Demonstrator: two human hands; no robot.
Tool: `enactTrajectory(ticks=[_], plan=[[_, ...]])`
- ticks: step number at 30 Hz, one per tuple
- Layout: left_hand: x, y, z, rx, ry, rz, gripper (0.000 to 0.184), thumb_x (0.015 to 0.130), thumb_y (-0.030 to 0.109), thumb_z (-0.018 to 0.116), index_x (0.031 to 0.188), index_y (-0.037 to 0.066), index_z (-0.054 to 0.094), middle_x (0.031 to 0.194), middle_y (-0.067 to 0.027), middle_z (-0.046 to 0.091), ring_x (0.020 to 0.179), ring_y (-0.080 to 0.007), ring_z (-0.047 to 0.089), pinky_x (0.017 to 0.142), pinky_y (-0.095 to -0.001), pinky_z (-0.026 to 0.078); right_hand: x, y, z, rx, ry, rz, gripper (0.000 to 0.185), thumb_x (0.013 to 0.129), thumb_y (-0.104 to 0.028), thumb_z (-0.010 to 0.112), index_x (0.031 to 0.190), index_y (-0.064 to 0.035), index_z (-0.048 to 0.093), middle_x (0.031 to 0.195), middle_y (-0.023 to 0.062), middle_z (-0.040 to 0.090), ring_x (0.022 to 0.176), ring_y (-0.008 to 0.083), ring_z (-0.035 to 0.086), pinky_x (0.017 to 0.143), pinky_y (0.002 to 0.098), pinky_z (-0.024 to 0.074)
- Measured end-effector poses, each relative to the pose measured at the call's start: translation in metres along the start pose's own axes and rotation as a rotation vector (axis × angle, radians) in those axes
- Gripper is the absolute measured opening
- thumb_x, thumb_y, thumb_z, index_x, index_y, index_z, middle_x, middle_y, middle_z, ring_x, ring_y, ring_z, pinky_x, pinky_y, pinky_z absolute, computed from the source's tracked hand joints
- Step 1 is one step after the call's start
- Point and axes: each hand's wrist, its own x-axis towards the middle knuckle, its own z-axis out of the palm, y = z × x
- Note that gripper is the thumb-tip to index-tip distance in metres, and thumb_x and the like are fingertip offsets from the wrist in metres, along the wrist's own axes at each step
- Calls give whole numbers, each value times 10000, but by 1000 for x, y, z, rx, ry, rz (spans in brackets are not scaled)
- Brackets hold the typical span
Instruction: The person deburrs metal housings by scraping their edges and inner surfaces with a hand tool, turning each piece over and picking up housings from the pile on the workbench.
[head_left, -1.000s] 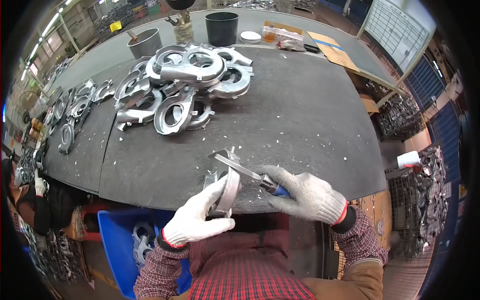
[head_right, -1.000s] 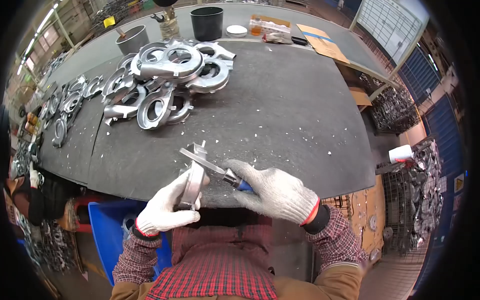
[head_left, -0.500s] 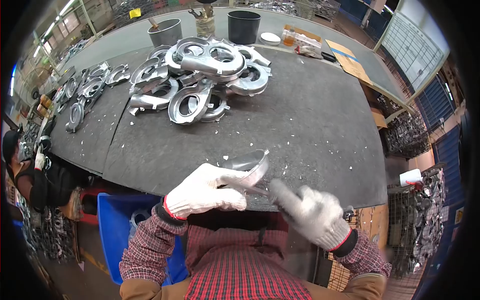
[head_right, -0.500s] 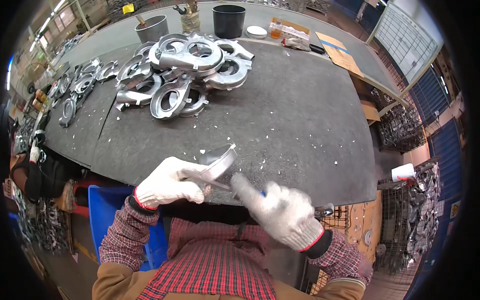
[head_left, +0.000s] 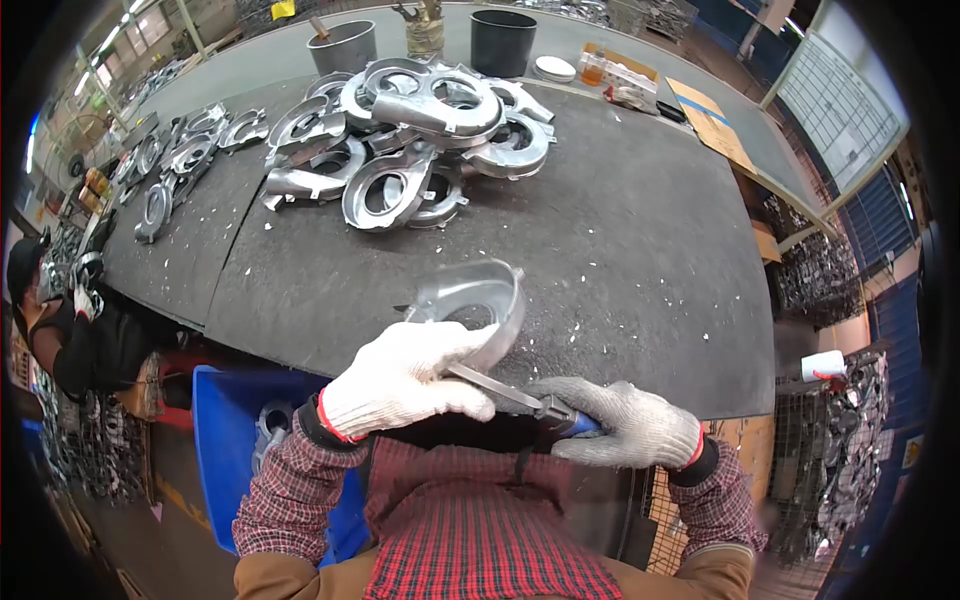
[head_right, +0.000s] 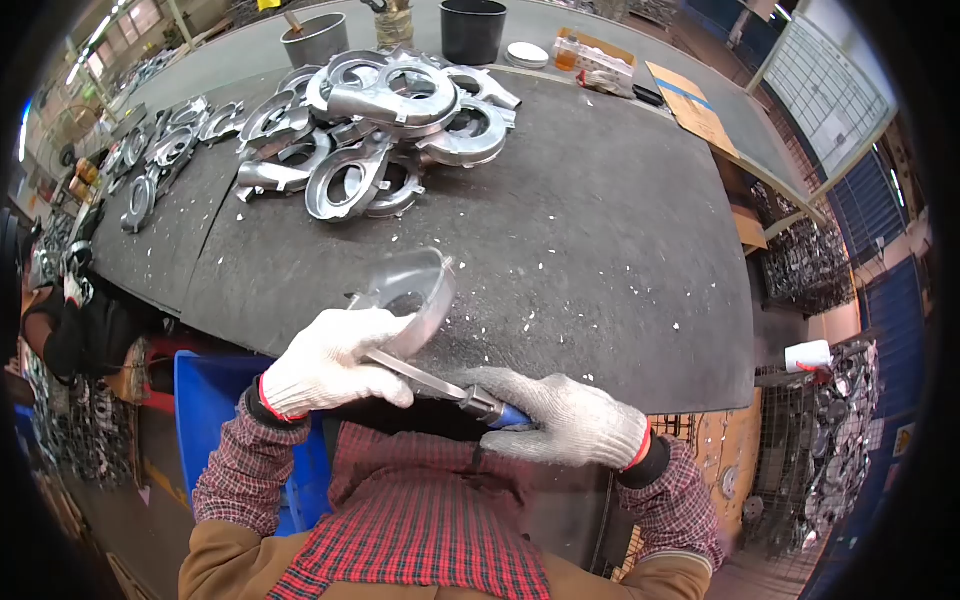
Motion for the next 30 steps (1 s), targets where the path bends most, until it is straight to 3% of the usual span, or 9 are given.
enactTrajectory(ticks=[2, 6, 8, 11, 15, 21, 22, 25, 30], plan=[[-4, 6, 2, 390, 125, 68, 716, 761, 130, 987, 1395, -29, 696, 1097, -116, 798, 972, -164, 732, 861, -328, 588, 2, -6, 5, -77, 19, 44, 777, 967, -326, 831, 1635, -162, 468, 1165, 198, 795, 997, 424, 795, 855, 488, 654], [-12, 0, 8, 178, 216, -32, 757, 878, 395, 919, 1469, 4, 652, 1127, -183, 774, 1056, -306, 756, 952, -380, 579, 11, -3, 19, -272, 212, -43, 744, 989, -334, 796, 1636, -170, 469, 1174, 189, 791, 971, 410, 799, 820, 489, 669], [-13, -1, 17, -314, 302, -232, 679, 895, 93, 887, 1496, -38, 601, 1107, -99, 756, 1018, -181, 717, 949, -345, 594, 17, -3, 25, -285, 243, -49, 737, 988, -331, 794, 1631, -167, 473, 1160, 191, 790, 966, 409, 798, 806, 486, 671], [-21, 14, 29, -286, 380, -207, 745, 929, 42, 822, 1593, -10, 490, 1121, -55, 717, 1056, -166, 694, 954, -342, 589, 26, 1, 32, -288, 266, -62, 752, 989, -347, 798, 1637, -168, 461, 1165, 208, 789, 973, 405, 805, 803, 470, 677], [-29, 26, 46, -431, 381, -310, 582, 964, 47, 630, 1534, 14, 516, 1235, -69, 660, 1057, -110, 615, 937, -290, 549, 30, 11, 40, 39, 166, -70, 809, 994, -352, 815, 1665, -147, 414, 1285, 227, 770, 1095, 413, 801, 941, 457, 649], [-7, 26, 62, -742, 536, -378, 544, 1007, 57, 616, 1535, -12, 503, 1255, -76, 641, 1073, -142, 657, 994, -322, 582, 11, -2, 39, 552, 313, 296, 868, 982, -319, 817, 1704, -178, 357, 1371, 224, 730, 1205, 394, 761, 1039, 487, 599], [-6, 24, 62, -705, 491, -381, 556, 1010, 57, 612, 1549, -13, 495, 1271, -80, 643, 1069, -138, 655, 993, -323, 582, 10, 7, 44, 283, 296, 111, 859, 991, -335, 802, 1707, -214, 343, 1354, 242, 739, 1178, 436, 769, 1016, 509, 612], [-1, 21, 64, -659, 430, -380, 603, 1013, 63, 613, 1593, -13, 465, 1299, -87, 649, 1082, -136, 653, 997, -320, 577, 15, 2, 50, 83, 227, 251, 820, 1019, -397, 761, 1699, -216, 342, 1273, 292, 760, 1154, 538, 736, 1005, 573, 612], [-14, -17, 69, -476, 258, -228, 745, 1023, 98, 657, 1697, -13, 360, 1351, -90, 646, 1155, -145, 648, 988, -309, 562, 17, 1, 40, 13, 244, 243, 793, 1025, -388, 749, 1685, -189, 357, 1242, 283, 768, 1091, 512, 761, 947, 565, 639]])
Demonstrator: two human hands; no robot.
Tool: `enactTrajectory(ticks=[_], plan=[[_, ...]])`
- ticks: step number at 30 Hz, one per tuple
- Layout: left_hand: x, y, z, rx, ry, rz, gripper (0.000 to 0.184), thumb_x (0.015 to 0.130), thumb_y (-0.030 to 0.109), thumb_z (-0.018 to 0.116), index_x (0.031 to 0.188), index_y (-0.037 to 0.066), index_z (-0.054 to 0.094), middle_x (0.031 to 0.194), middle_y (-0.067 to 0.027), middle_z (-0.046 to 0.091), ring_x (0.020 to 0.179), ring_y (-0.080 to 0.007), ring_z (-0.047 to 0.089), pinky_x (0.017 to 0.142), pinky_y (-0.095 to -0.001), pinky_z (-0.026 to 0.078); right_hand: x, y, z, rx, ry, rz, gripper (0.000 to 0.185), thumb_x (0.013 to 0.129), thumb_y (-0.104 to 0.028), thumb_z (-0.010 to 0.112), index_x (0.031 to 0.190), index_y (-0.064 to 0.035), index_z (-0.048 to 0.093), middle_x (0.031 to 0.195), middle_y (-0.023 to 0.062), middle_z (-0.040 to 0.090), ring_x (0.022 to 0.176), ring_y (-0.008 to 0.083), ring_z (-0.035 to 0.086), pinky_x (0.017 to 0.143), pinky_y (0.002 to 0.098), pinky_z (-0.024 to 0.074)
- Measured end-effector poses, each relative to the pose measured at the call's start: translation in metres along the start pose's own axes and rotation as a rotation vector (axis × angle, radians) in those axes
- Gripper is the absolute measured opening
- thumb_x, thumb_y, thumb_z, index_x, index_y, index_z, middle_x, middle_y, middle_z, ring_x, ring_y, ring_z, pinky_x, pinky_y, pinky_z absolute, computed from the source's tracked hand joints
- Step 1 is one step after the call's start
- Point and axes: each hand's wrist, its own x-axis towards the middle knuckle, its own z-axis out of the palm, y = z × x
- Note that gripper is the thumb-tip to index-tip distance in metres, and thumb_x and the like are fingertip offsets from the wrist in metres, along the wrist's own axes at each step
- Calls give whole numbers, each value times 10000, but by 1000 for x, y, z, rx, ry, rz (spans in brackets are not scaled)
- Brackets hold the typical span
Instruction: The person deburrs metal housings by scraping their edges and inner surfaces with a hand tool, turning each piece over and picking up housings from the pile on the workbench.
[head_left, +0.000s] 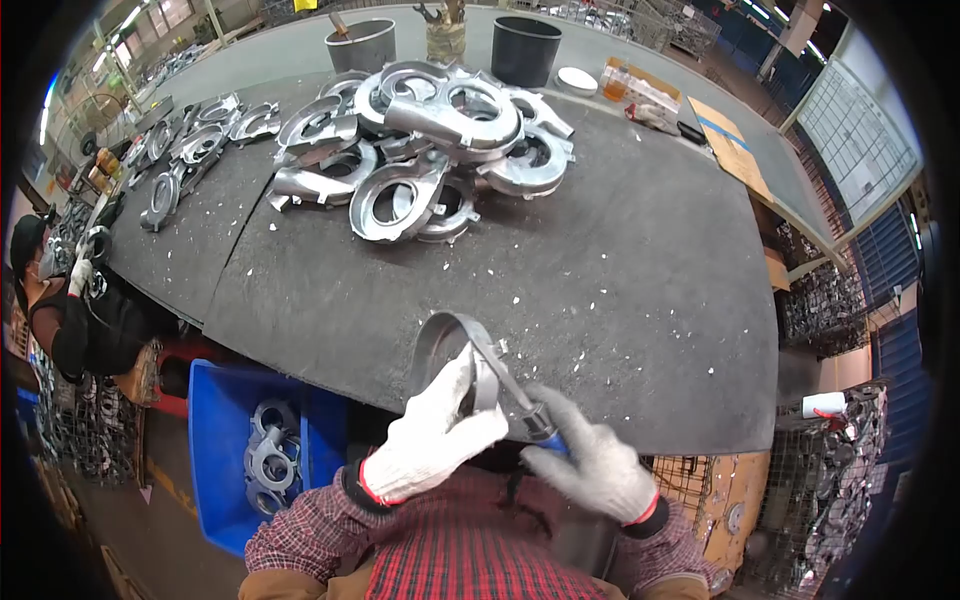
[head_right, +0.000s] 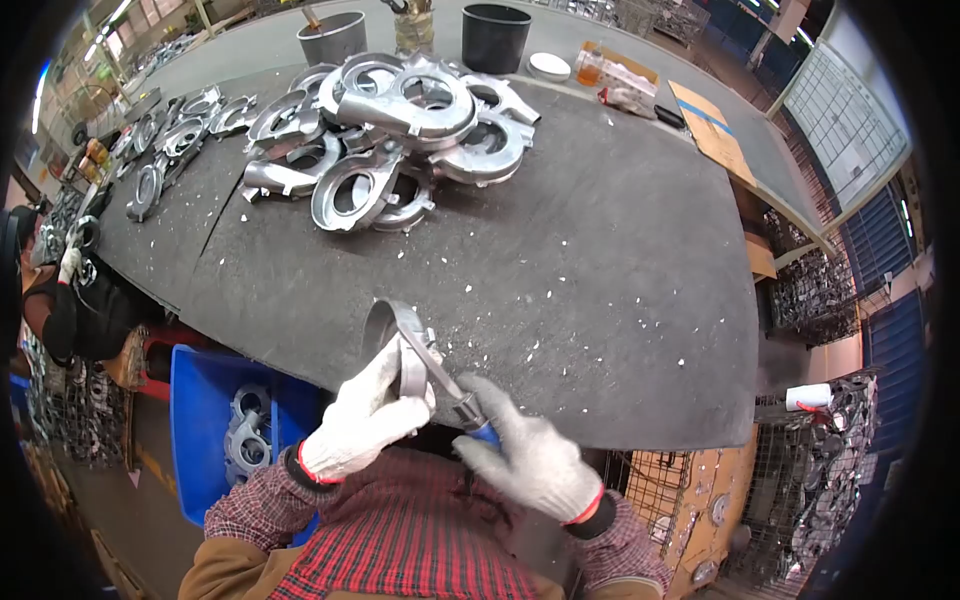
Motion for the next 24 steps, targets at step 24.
enactTrajectory(ticks=[24], plan=[[8, 20, -49, -154, -205, -133, 266, 1095, 180, 681, 1262, -16, 745, 934, -29, 699, 816, -110, 620, 755, -305, 532, 1, -31, 2, -790, 283, -153, 731, 944, -291, 823, 1609, -231, 527, 806, 118, 689, 614, 299, 751, 546, 440, 632]])
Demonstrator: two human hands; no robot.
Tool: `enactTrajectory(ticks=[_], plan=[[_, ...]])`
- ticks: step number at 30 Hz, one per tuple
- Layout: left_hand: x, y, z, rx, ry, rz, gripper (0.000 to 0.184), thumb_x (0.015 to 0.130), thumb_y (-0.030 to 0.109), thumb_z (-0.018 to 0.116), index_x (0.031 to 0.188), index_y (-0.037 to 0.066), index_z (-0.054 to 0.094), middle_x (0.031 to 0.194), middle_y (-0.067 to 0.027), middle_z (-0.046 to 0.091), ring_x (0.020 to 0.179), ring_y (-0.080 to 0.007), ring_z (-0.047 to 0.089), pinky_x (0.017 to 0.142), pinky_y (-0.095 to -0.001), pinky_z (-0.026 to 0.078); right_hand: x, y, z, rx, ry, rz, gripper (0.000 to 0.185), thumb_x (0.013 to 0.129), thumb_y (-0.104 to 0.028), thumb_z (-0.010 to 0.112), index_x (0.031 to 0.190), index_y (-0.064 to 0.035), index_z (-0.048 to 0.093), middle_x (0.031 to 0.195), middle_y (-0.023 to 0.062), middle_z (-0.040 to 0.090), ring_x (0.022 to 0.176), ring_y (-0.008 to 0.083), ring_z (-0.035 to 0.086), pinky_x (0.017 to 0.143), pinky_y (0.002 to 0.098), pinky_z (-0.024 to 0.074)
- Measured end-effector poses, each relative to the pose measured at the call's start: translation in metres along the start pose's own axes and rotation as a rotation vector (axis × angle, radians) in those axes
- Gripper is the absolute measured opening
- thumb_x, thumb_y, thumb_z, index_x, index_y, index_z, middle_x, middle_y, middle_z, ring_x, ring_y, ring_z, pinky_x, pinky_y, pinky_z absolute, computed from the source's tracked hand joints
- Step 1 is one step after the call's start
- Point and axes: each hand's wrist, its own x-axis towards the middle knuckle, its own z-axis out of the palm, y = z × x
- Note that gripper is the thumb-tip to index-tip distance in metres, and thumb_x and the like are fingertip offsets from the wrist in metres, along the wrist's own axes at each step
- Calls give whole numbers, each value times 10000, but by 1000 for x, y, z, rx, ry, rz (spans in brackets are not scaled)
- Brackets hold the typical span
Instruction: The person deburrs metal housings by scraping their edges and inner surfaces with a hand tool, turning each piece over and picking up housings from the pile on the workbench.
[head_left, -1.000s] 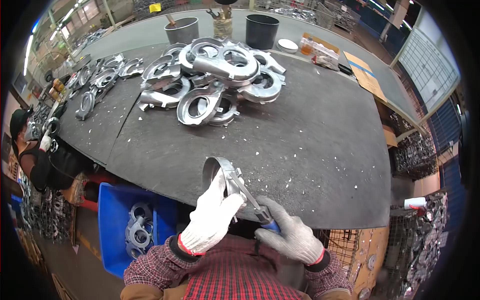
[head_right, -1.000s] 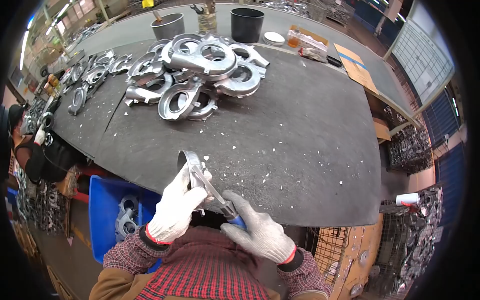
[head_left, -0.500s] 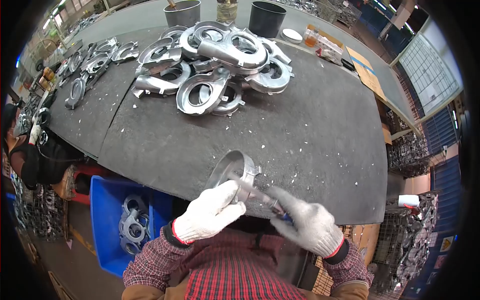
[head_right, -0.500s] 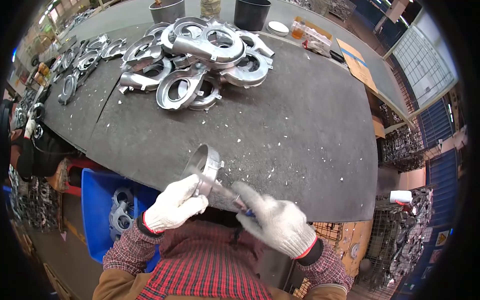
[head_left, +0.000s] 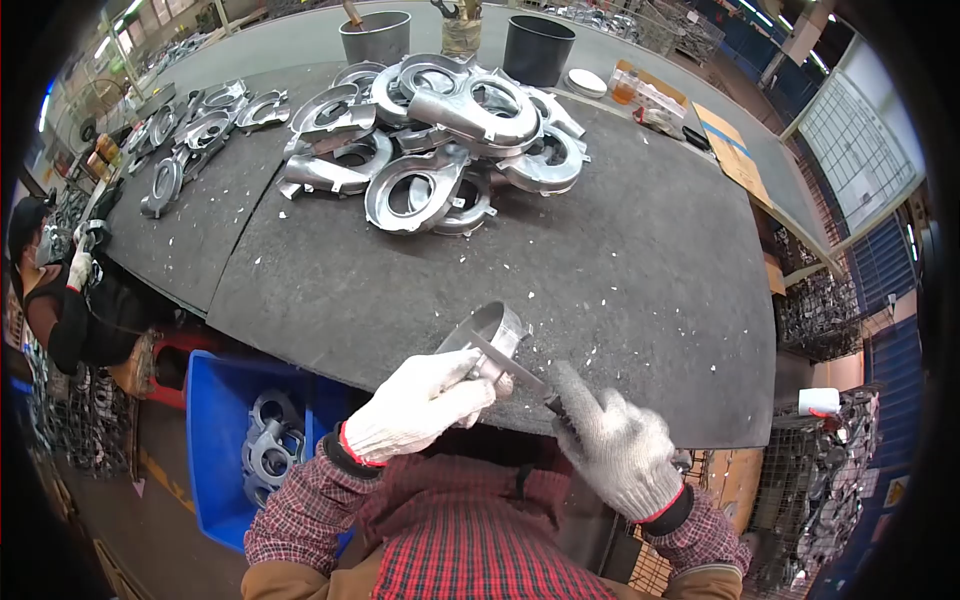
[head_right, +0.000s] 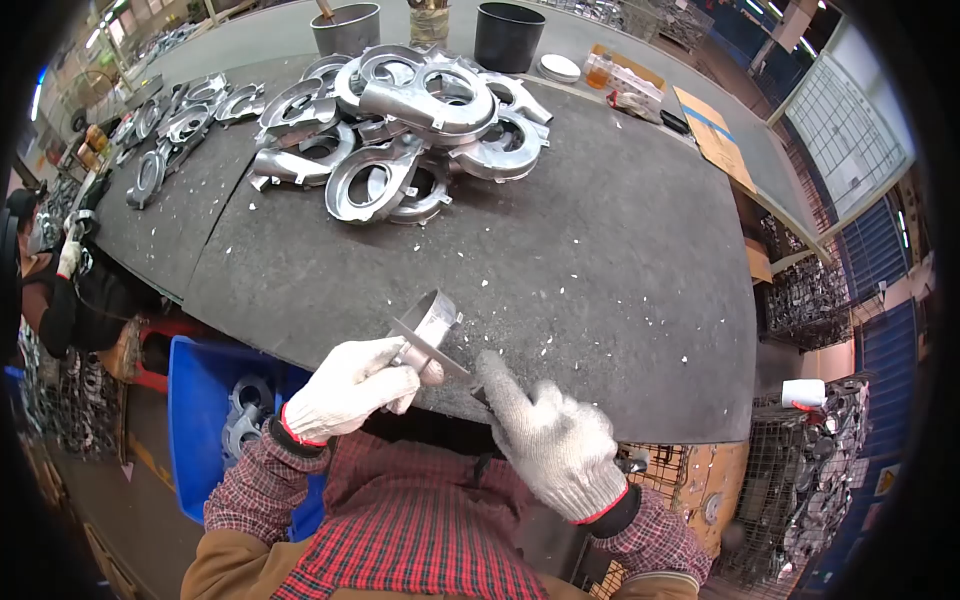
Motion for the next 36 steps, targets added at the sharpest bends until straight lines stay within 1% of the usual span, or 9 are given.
enactTrajectory(ticks=[3, 6, 9, 13, 15, 20, 27, 31, 36], plan=[[-4, 0, 2, -51, -37, -31, 267, 1056, 74, 673, 1290, -52, 708, 1003, -46, 687, 825, -98, 594, 728, -262, 482, -3, 8, 0, 231, -95, -31, 744, 953, -296, 816, 1624, -221, 503, 910, 179, 747, 717, 368, 787, 636, 460, 660], [-13, 8, -1, 17, -68, 62, 312, 1042, 52, 695, 1338, -48, 685, 1065, -39, 697, 902, -112, 622, 809, -286, 535, 3, 32, 2, 855, -438, -99, 747, 981, -309, 794, 1637, -189, 460, 1244, 210, 785, 1052, 447, 786, 891, 482, 667], [-7, -5, -5, 784, 91, 466, 407, 1001, 50, 737, 1398, 8, 657, 1157, -134, 769, 1033, -275, 755, 932, -385, 594, 0, 31, 5, 868, -368, -160, 724, 983, -312, 792, 1625, -190, 479, 1234, 210, 785, 1036, 423, 797, 864, 458, 677], [-13, -5, 9, 977, 219, 301, 444, 997, 67, 729, 1432, 36, 649, 1202, -165, 764, 1074, -329, 760, 965, -411, 596, -5, 20, 15, 665, -151, -197, 701, 981, -306, 791, 1610, -192, 502, 1188, 205, 793, 971, 402, 810, 798, 444, 684], [-13, -18, 19, 855, 411, 330, 460, 1003, 74, 699, 1459, 44, 644, 1175, -148, 765, 1082, -302, 759, 972, -399, 592, -5, 14, 20, 438, -161, -88, 686, 981, -309, 788, 1600, -186, 518, 1126, 195, 796, 899, 379, 816, 726, 441, 682], [-10, -3, 19, 222, 137, 12, 538, 1005, 134, 714, 1499, -44, 594, 1134, -79, 717, 1029, -141, 660, 990, -324, 550, -3, 12, 30, 448, -110, -62, 700, 992, -324, 777, 1613, -171, 494, 1055, 194, 795, 876, 383, 814, 709, 464, 677], [-10, 9, 14, -93, 44, -46, 566, 1017, 118, 706, 1544, -31, 562, 1193, -83, 712, 1061, -150, 678, 983, -324, 558, 1, 24, 16, 804, -351, -29, 750, 1017, -384, 758, 1650, -163, 423, 1123, 236, 797, 1018, 463, 794, 879, 528, 655], [-5, 10, 7, -170, 18, -50, 566, 1035, 109, 669, 1569, -26, 543, 1170, -78, 713, 1055, -149, 678, 979, -321, 559, 4, 32, 14, 873, -356, -162, 744, 1015, -395, 760, 1642, -165, 432, 1103, 233, 798, 1003, 451, 796, 849, 517, 657], [-5, 4, 2, -147, -4, -28, 558, 1072, 128, 638, 1591, -36, 514, 1099, -71, 694, 998, -135, 647, 958, -323, 546, 10, 24, 0, 715, -374, -43, 743, 1015, -386, 762, 1643, -177, 423, 1071, 215, 800, 963, 454, 796, 827, 526, 656]])
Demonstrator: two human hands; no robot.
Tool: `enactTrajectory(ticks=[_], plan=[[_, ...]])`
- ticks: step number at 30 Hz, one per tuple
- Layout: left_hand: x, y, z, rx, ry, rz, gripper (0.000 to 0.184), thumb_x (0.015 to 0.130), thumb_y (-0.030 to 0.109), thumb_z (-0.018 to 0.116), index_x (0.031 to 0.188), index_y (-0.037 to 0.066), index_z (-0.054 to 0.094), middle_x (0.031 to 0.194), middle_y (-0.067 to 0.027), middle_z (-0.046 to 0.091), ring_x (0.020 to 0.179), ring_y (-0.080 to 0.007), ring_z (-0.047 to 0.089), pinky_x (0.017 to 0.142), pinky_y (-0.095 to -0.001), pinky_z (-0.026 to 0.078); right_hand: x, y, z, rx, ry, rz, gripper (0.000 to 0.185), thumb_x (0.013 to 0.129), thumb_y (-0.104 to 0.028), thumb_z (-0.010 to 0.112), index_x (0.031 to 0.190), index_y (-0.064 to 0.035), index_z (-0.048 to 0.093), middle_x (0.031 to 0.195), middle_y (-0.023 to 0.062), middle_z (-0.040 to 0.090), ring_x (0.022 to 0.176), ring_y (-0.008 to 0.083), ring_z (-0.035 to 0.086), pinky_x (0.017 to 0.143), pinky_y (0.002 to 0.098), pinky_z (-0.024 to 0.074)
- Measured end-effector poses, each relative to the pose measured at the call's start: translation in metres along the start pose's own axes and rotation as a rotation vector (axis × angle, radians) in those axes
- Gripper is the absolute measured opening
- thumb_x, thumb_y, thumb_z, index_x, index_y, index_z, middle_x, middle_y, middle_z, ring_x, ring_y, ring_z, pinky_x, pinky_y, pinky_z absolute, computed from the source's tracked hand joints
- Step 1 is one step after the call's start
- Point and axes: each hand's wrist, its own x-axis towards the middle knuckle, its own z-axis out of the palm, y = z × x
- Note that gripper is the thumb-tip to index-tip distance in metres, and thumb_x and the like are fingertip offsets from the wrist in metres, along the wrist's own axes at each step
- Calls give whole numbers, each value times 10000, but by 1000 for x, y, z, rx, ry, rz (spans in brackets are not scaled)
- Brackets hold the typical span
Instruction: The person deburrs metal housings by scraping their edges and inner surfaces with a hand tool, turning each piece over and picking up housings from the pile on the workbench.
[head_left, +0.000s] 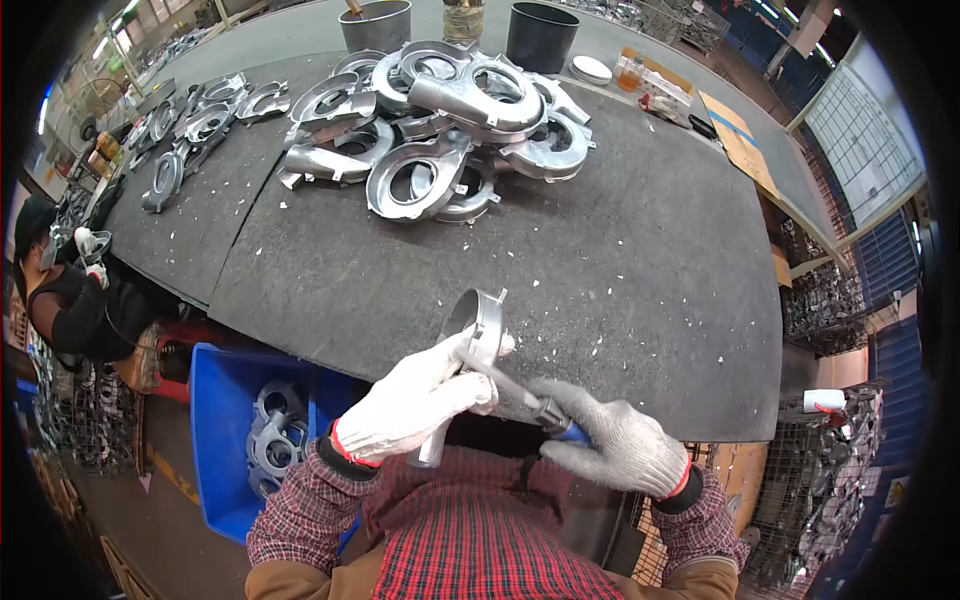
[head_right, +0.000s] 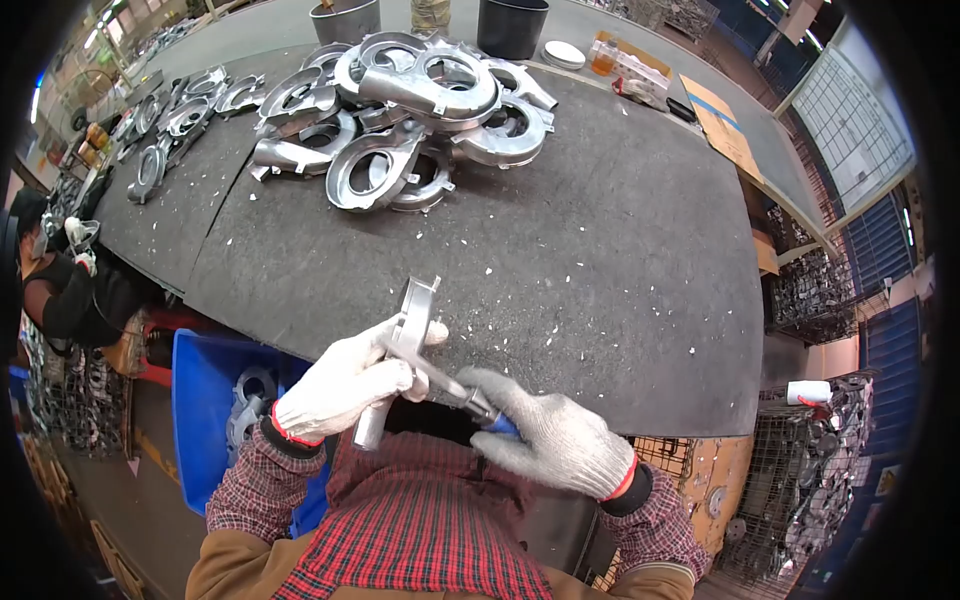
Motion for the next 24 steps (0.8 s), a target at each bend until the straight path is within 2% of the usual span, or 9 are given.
enactTrajectory(ticks=[6, 8, 9, 11, 13, 16, 21, 23, 24], plan=[[4, -18, -6, -95, -49, 38, 558, 1089, 150, 642, 1595, -39, 505, 1099, -64, 673, 993, -123, 630, 957, -319, 541, 1, -14, -14, -95, -19, 53, 740, 1008, -353, 769, 1643, -203, 419, 1062, 193, 805, 934, 442, 801, 811, 508, 665], [4, -26, -10, 280, -1, 182, 533, 1074, 127, 668, 1557, -59, 540, 1082, -68, 695, 954, -122, 642, 914, -310, 555, 3, -13, -14, -101, -77, 57, 738, 1002, -348, 771, 1639, -211, 424, 1074, 184, 807, 925, 435, 803, 802, 494, 669], [3, -22, -10, 277, -6, 178, 533, 1074, 127, 668, 1557, -59, 540, 1082, -68, 695, 954, -122, 642, 914, -310, 555, 5, -9, -9, -186, 75, -13, 726, 998, -350, 771, 1631, -218, 441, 1033, 178, 800, 881, 419, 804, 764, 486, 670], [5, -5, -9, 127, -64, -58, 524, 1056, 158, 693, 1520, -51, 571, 1099, -87, 728, 922, -113, 631, 839, -283, 539, 1, -11, -3, -277, 221, -75, 715, 993, -353, 771, 1622, -225, 457, 992, 172, 794, 837, 403, 805, 726, 477, 670], [11, 5, -19, 103, -115, -44, 461, 1027, 148, 735, 1421, -75, 646, 1027, -67, 731, 852, -111, 634, 765, -284, 531, 1, -18, -1, -576, 113, -35, 743, 944, -271, 846, 1598, -156, 513, 920, 161, 773, 789, 358, 807, 664, 444, 671], [8, 14, -22, 14, -192, -148, 346, 1016, 152, 756, 1277, -74, 733, 937, -46, 723, 752, -103, 612, 685, -276, 516, -3, -22, 3, -687, 211, -23, 764, 907, -253, 862, 1591, -166, 535, 850, 135, 720, 709, 316, 784, 612, 431, 658], [5, 23, -18, 51, -245, -217, 413, 995, 151, 783, 1331, -77, 711, 963, -55, 728, 771, -101, 616, 684, -271, 516, -12, -18, 7, -790, 266, -70, 740, 870, -220, 872, 1556, -196, 594, 822, 105, 685, 652, 288, 751, 558, 428, 633], [1, 32, -14, 12, -232, -241, 518, 906, -17, 692, 1421, -71, 680, 1013, -96, 749, 795, -127, 647, 735, -265, 534, -12, -19, 5, -768, 281, -34, 743, 875, -219, 867, 1563, -192, 587, 810, 99, 674, 652, 287, 744, 578, 424, 638], [1, 31, -14, 13, -227, -235, 518, 906, -17, 692, 1421, -71, 680, 1013, -96, 749, 795, -127, 647, 735, -265, 534, -14, -18, 4, -728, 242, -74, 744, 876, -223, 867, 1563, -184, 586, 817, 100, 681, 681, 283, 756, 594, 417, 643]])
